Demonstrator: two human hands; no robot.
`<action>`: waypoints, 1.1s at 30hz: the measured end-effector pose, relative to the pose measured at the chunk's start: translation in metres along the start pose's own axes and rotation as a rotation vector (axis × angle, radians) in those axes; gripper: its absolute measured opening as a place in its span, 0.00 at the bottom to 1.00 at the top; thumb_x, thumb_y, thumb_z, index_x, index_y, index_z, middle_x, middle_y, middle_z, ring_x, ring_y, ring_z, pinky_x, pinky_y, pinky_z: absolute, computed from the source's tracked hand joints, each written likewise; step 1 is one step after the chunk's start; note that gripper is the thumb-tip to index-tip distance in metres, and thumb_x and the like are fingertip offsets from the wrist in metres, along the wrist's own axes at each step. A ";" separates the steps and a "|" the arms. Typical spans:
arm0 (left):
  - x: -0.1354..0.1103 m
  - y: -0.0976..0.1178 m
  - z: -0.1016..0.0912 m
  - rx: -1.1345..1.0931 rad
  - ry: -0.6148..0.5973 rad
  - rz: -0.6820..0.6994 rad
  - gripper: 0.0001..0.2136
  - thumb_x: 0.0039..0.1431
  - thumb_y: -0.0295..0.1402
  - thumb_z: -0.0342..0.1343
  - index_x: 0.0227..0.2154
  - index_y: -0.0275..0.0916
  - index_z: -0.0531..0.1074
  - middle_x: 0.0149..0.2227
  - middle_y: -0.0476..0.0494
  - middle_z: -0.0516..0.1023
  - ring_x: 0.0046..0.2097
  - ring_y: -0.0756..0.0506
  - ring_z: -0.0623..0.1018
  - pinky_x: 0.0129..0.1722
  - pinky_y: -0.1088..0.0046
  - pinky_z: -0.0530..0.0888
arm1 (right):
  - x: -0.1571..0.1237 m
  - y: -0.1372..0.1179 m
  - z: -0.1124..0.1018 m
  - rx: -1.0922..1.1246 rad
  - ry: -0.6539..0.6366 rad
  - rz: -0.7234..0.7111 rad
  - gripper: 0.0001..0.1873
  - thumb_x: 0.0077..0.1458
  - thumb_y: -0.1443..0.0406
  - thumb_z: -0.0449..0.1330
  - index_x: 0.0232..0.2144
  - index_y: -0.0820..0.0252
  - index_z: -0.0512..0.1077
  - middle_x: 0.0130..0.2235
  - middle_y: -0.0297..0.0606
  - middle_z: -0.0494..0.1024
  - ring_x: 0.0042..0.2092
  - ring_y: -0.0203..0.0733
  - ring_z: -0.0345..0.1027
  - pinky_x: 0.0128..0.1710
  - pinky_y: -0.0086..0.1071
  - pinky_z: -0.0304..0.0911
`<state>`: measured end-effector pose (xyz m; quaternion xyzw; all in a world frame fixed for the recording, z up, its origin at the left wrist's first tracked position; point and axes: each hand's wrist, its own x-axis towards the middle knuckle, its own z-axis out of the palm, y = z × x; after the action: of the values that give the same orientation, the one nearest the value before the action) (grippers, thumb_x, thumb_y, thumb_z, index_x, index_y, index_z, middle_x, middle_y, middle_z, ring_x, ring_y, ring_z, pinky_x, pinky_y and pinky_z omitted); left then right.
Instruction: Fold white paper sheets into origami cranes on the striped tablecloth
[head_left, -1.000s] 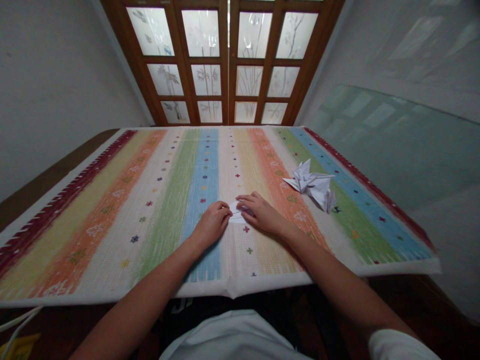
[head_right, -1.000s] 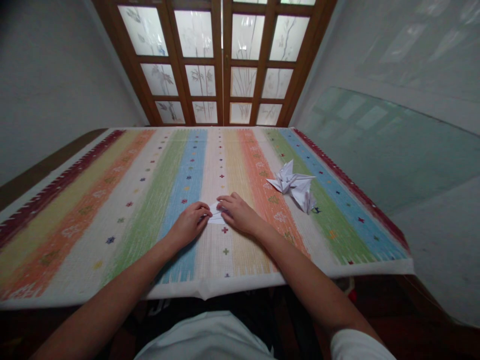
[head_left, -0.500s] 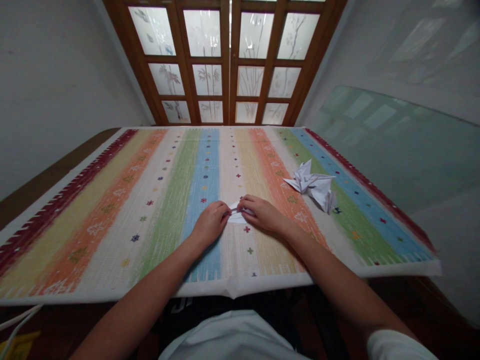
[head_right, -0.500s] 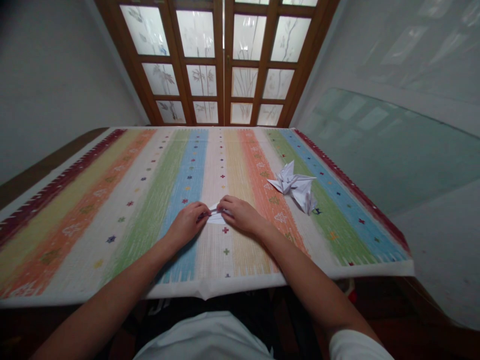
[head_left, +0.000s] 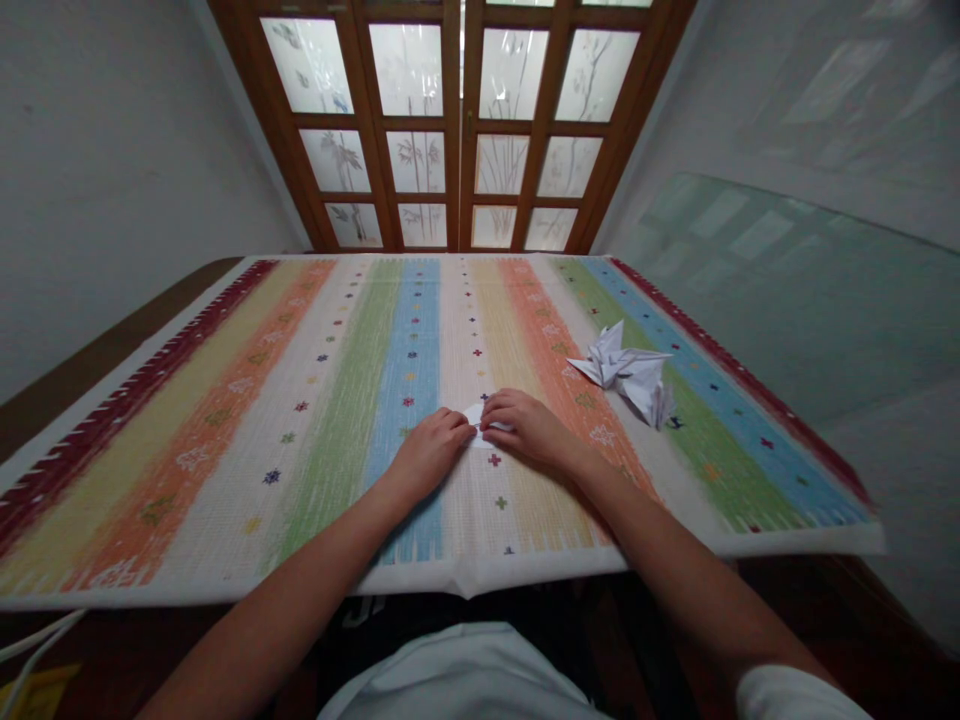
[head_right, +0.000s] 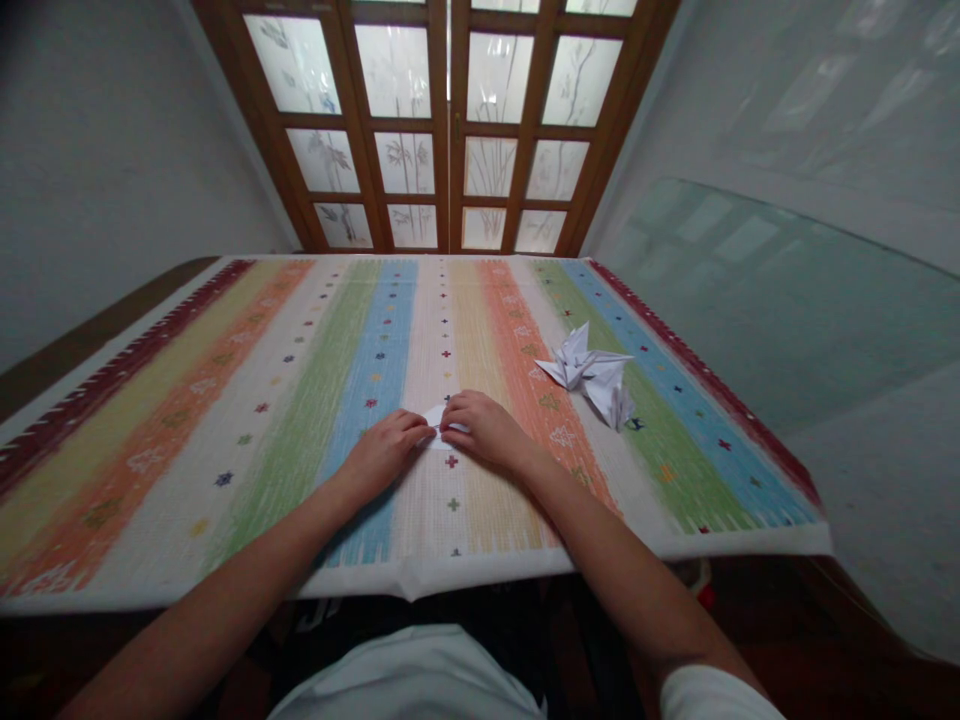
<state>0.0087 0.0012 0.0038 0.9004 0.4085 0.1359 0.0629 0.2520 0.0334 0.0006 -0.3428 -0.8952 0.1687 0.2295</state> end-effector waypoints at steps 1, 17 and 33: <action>0.000 0.000 0.000 0.001 -0.010 0.016 0.14 0.74 0.21 0.53 0.48 0.39 0.84 0.48 0.38 0.86 0.51 0.40 0.82 0.52 0.63 0.80 | -0.001 0.001 -0.002 0.025 -0.026 0.009 0.04 0.66 0.66 0.71 0.43 0.55 0.87 0.48 0.43 0.88 0.52 0.49 0.80 0.57 0.41 0.71; -0.005 0.001 -0.004 -0.185 0.024 -0.027 0.11 0.69 0.33 0.65 0.51 0.41 0.79 0.50 0.37 0.84 0.54 0.36 0.82 0.55 0.57 0.80 | -0.007 -0.012 -0.011 -0.046 -0.063 0.031 0.10 0.69 0.63 0.62 0.44 0.57 0.84 0.44 0.45 0.88 0.43 0.46 0.81 0.45 0.35 0.69; -0.003 -0.006 0.000 -0.251 0.078 -0.061 0.13 0.68 0.21 0.55 0.49 0.40 0.80 0.47 0.39 0.86 0.50 0.40 0.84 0.53 0.60 0.81 | -0.011 -0.011 -0.012 0.079 -0.028 0.027 0.13 0.66 0.57 0.70 0.50 0.56 0.84 0.48 0.45 0.88 0.48 0.48 0.82 0.48 0.37 0.71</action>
<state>0.0023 0.0030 0.0014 0.8668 0.4175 0.2186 0.1632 0.2599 0.0193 0.0126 -0.3433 -0.8862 0.2118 0.2279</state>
